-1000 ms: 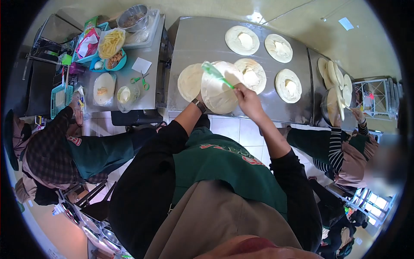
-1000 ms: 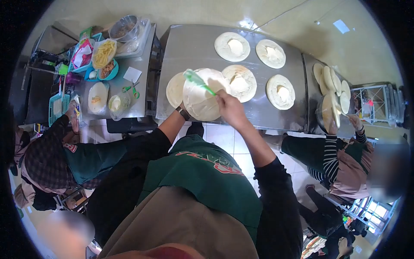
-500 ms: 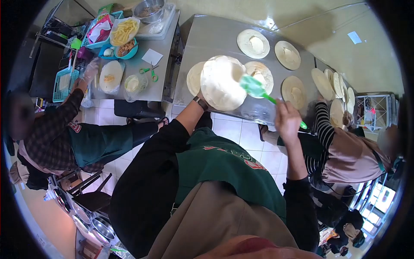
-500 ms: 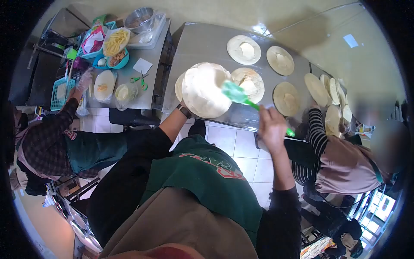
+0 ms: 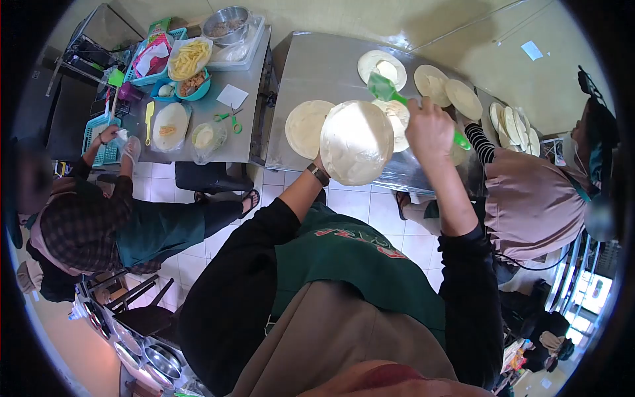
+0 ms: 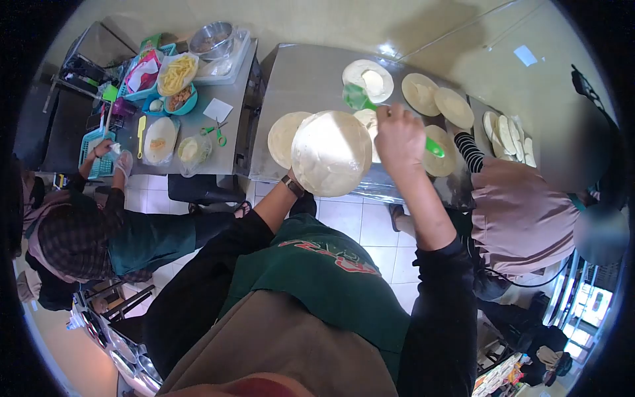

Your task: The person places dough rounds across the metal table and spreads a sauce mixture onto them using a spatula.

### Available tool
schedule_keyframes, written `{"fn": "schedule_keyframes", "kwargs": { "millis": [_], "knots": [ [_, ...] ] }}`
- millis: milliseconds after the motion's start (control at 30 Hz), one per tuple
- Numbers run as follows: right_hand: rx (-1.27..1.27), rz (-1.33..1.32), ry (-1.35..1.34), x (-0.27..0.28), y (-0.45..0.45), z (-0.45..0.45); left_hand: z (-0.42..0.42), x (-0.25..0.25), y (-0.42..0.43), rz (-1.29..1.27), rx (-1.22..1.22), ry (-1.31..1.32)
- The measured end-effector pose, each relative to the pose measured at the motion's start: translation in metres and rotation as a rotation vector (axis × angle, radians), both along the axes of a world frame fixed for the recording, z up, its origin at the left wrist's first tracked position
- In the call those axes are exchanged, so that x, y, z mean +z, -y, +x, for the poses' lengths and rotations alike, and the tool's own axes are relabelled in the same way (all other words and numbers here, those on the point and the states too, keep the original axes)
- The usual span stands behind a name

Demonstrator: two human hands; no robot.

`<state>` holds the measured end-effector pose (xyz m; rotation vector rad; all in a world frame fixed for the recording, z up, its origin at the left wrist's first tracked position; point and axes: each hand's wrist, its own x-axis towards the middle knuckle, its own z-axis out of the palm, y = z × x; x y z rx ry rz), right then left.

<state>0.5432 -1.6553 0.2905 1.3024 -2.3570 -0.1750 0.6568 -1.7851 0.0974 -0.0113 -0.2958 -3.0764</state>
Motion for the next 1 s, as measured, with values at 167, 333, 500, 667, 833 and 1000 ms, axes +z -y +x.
{"fn": "schedule_keyframes", "kwargs": {
  "millis": [167,333,500,667,833,1000],
  "knots": [
    [0.131,-0.036,0.299,-0.001,-0.009,0.030,-0.003,-0.003,0.002,0.016,0.014,-0.019],
    [-0.131,0.014,0.205,-0.017,-0.040,-0.008,0.007,-0.006,0.006,0.024,0.019,-0.026],
    [-0.014,-0.178,0.332,-0.005,-0.033,0.009,0.003,-0.007,0.010,0.037,-0.016,-0.024],
    [-0.117,-0.141,0.438,-0.011,-0.051,0.001,0.001,-0.010,0.012,0.047,-0.033,-0.032],
    [-0.065,-0.328,0.730,-0.044,-0.111,0.030,0.004,-0.014,0.023,0.072,0.000,-0.036],
    [-0.112,-0.379,1.267,-0.032,-0.130,0.046,0.010,-0.016,0.040,0.084,0.011,-0.025]
  ]
}}
